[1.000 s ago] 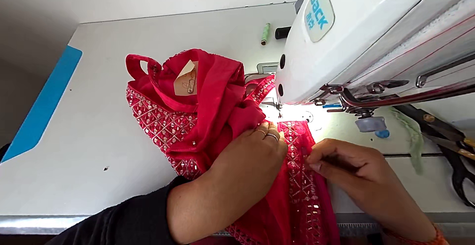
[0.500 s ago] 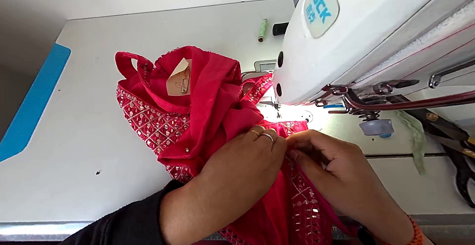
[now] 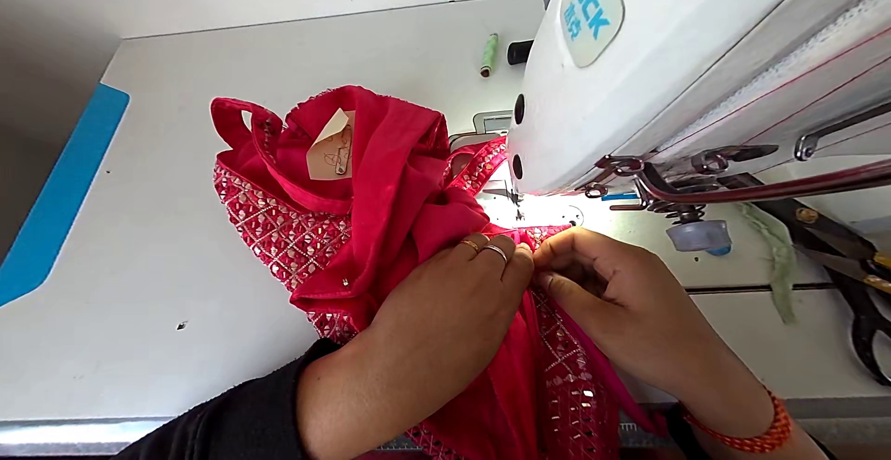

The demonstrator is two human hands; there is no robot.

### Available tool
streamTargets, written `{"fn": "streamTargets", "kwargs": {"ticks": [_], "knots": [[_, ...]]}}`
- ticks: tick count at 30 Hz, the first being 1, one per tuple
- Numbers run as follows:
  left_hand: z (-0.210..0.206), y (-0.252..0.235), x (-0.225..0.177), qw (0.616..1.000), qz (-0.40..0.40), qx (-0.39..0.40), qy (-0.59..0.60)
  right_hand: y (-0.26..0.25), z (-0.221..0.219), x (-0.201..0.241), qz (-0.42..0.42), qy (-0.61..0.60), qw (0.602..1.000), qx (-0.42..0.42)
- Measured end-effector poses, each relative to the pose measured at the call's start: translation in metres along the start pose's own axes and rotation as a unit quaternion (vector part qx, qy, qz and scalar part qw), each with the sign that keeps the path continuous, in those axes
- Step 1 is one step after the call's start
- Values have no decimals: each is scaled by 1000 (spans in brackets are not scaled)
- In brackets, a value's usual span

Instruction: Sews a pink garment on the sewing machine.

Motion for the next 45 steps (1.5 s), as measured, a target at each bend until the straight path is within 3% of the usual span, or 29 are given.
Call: {"fn": "streamTargets", "kwargs": {"ticks": [8,14,19,25,27,32,39,45], "knots": [[-4,1,-1,999,-15,22,-33,4,4,-3,31,-18,999,14],[-5,2,-1,999,-9,22,-31,38,6,-14,203,15,979,-14],[-5,1,-2,999,-19,29,-42,54,4,-13,277,65,954,-92],[-7,1,-3,998,-24,42,-50,69,2,-5,387,113,913,-56],[-7,1,-2,998,-24,38,-43,72,1,-5,393,115,911,-44],[-7,2,-3,998,-21,43,-43,65,4,-13,309,39,948,-60],[-7,1,-3,999,-2,37,-34,82,11,-13,350,55,933,58],[-9,1,-3,998,-7,38,-52,108,16,-11,368,99,920,89]]}}
Point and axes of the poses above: each hand's wrist, its own y-axis away from the middle knuckle, its own z-axis out of the back of the hand, x = y × z, the point moved 5 cm from there along -y, towards the middle knuckle, and after that the axes turned 9 degrees about -x, right-handed, at the moved point
